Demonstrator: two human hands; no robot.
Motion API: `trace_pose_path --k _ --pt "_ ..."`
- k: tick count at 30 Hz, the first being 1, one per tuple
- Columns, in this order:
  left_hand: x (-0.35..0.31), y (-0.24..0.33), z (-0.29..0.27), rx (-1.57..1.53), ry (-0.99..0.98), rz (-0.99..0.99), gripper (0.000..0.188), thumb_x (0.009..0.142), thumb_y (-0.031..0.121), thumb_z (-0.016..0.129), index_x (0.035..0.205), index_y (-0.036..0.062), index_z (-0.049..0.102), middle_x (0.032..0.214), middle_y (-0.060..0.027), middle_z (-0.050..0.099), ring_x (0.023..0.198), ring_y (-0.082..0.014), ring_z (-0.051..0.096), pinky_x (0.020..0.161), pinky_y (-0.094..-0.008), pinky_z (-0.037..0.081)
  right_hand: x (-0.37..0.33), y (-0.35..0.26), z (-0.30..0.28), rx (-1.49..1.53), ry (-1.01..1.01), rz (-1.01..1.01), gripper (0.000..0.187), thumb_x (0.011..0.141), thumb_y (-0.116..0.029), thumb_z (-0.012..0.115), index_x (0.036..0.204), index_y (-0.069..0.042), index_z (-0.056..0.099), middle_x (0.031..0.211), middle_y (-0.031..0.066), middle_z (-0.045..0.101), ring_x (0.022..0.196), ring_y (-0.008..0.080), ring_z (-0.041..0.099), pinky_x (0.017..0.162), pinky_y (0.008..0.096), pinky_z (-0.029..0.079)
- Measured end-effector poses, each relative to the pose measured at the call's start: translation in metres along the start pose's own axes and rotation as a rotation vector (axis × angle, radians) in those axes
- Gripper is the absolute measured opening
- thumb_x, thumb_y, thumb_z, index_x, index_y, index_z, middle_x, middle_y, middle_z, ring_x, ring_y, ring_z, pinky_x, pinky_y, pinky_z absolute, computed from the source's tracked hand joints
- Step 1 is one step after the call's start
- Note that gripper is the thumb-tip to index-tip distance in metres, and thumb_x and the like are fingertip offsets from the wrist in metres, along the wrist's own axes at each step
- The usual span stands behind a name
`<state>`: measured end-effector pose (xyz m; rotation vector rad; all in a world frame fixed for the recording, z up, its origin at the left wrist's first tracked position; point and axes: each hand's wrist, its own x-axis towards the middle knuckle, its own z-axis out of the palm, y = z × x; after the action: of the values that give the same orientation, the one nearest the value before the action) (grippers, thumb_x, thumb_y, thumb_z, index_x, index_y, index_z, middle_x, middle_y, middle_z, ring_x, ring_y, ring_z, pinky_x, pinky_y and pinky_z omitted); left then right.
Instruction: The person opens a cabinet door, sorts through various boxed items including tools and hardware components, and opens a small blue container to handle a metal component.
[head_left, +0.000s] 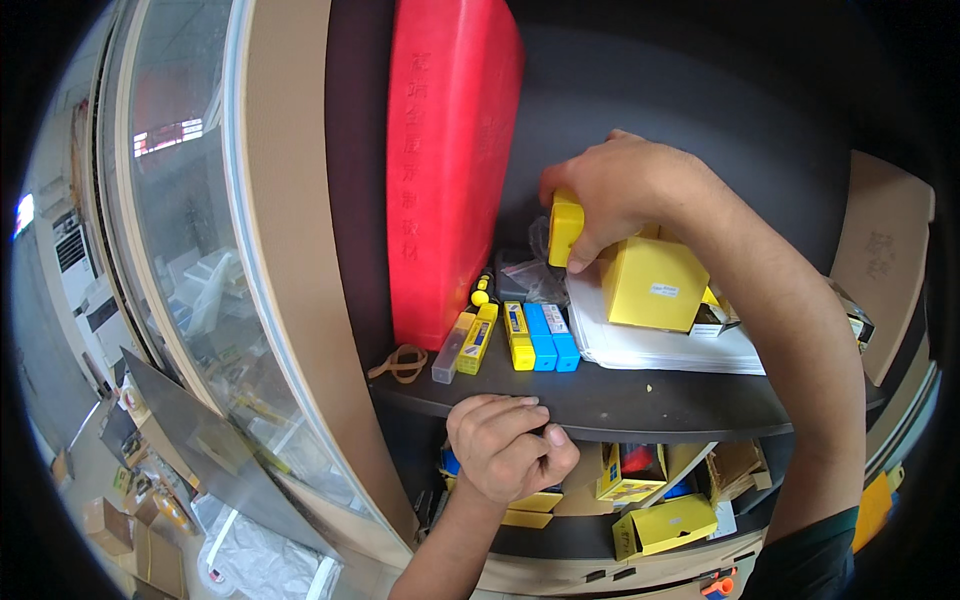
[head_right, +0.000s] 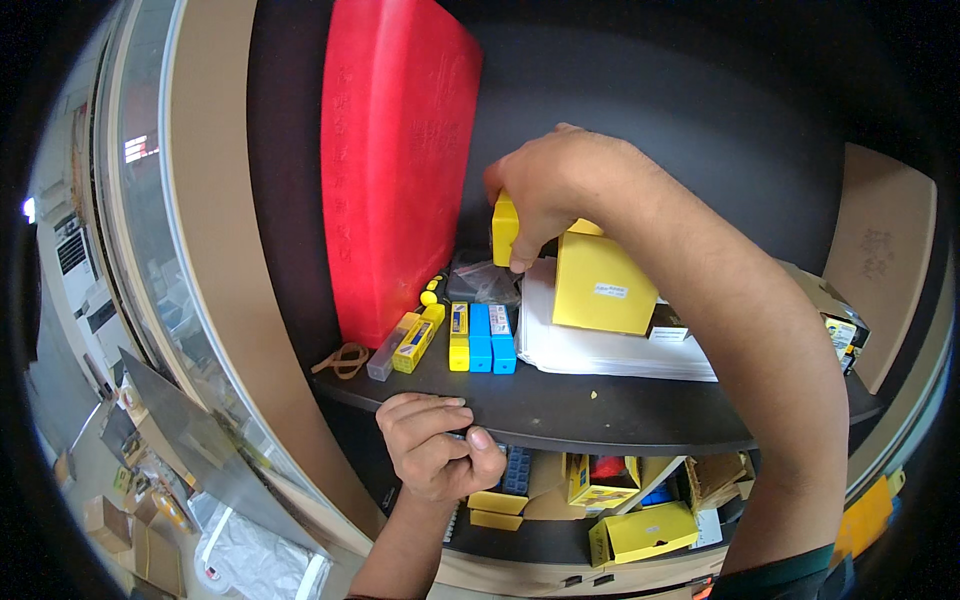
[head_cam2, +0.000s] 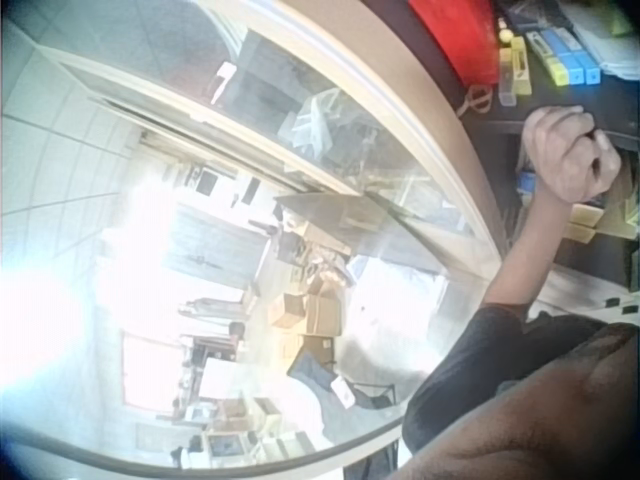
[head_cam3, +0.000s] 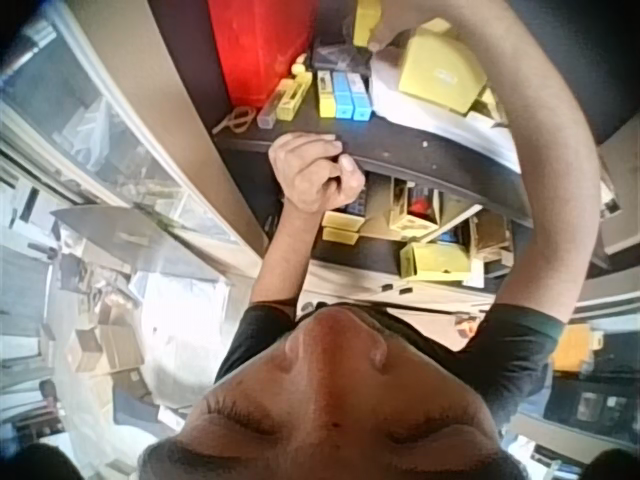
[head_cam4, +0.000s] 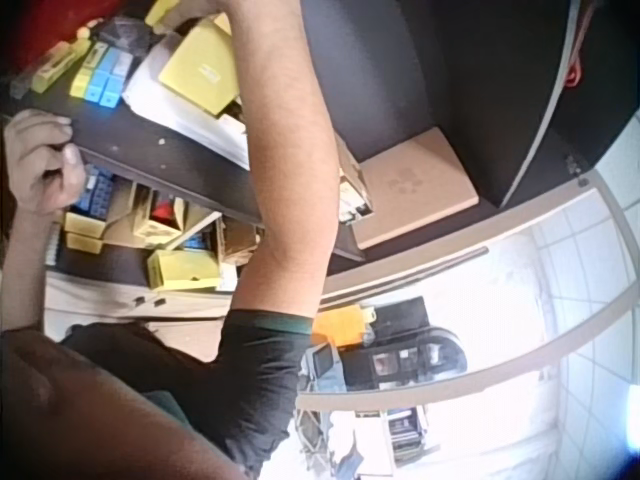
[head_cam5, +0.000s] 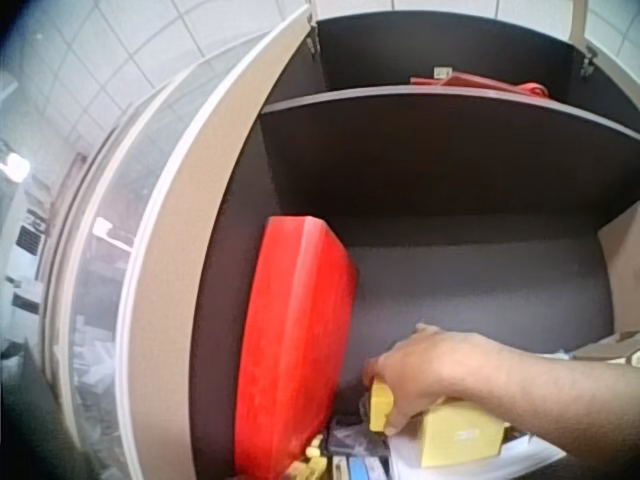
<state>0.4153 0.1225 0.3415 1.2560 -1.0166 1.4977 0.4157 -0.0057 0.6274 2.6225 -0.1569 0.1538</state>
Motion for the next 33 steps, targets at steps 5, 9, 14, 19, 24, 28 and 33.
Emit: trace_pose_path --k 5,9,14,19,24,28,33 --pt "-0.001 0.000 -0.001 0.003 0.004 -0.004 0.028 0.088 0.011 0.076 0.087 0.0186 0.049 0.101 0.0008 0.068 0.094 -0.0208 0.071 0.089 -0.0392 0.054 0.015 -0.004 0.004 0.208 -0.073 -0.164 0.096 0.074 -0.059 0.099 0.156 -0.027 0.062 0.146 0.0102 0.073 0.138 0.0358 0.066 0.111 0.0492 0.056" --pt "-0.002 0.000 0.001 0.003 0.015 -0.001 0.028 0.089 0.011 0.077 0.087 0.0186 0.049 0.101 0.0008 0.068 0.094 -0.0207 0.071 0.089 -0.0387 0.054 0.023 -0.019 0.009 0.268 -0.091 -0.201 0.099 0.076 -0.060 0.097 0.159 -0.021 0.059 0.147 0.0145 0.072 0.135 0.0366 0.070 0.112 0.0481 0.055" --pt "0.000 -0.001 0.001 -0.013 0.004 0.012 0.029 0.089 0.012 0.077 0.087 0.0184 0.049 0.101 0.0005 0.068 0.092 -0.0211 0.071 0.088 -0.0390 0.054 0.031 -0.032 0.021 0.191 -0.088 -0.170 0.100 0.081 -0.063 0.093 0.162 -0.018 0.055 0.145 0.0151 0.073 0.136 0.0373 0.069 0.115 0.0495 0.053" --pt "-0.001 0.000 0.000 0.005 0.002 0.001 0.029 0.089 0.011 0.077 0.087 0.0182 0.049 0.101 0.0002 0.068 0.093 -0.0213 0.071 0.088 -0.0395 0.054 0.025 -0.043 0.028 0.015 0.093 -0.155 0.092 0.086 -0.063 0.088 0.160 -0.017 0.057 0.136 0.0147 0.077 0.130 0.0354 0.073 0.119 0.0520 0.050" --pt "-0.001 0.000 0.000 0.009 0.019 0.010 0.028 0.087 0.010 0.075 0.087 0.0178 0.049 0.101 -0.0005 0.068 0.093 -0.0218 0.070 0.088 -0.0398 0.054 0.004 -0.039 0.033 -0.079 0.314 -0.279 0.059 0.098 -0.043 0.084 0.146 -0.012 0.070 0.132 0.0136 0.079 0.122 0.0285 0.077 0.111 0.0501 0.056" --pt "0.000 0.000 0.002 -0.003 0.010 0.006 0.027 0.086 0.009 0.075 0.087 0.0169 0.049 0.101 -0.0025 0.068 0.091 -0.0228 0.069 0.088 -0.0403 0.054 0.001 -0.033 0.034 0.034 0.377 -0.410 0.033 0.095 -0.029 0.084 0.125 -0.015 0.083 0.119 0.0075 0.082 0.118 0.0279 0.076 0.110 0.0448 0.055" --pt "0.002 -0.001 0.000 -0.002 0.009 0.029 0.025 0.085 0.008 0.075 0.088 0.0159 0.051 0.102 -0.0035 0.068 0.091 -0.0233 0.068 0.087 -0.0400 0.054 0.006 -0.043 0.061 -0.074 0.523 -0.584 0.019 0.095 -0.032 0.081 0.102 -0.015 0.088 0.103 0.0047 0.082 0.108 0.0262 0.076 0.103 0.0430 0.058"
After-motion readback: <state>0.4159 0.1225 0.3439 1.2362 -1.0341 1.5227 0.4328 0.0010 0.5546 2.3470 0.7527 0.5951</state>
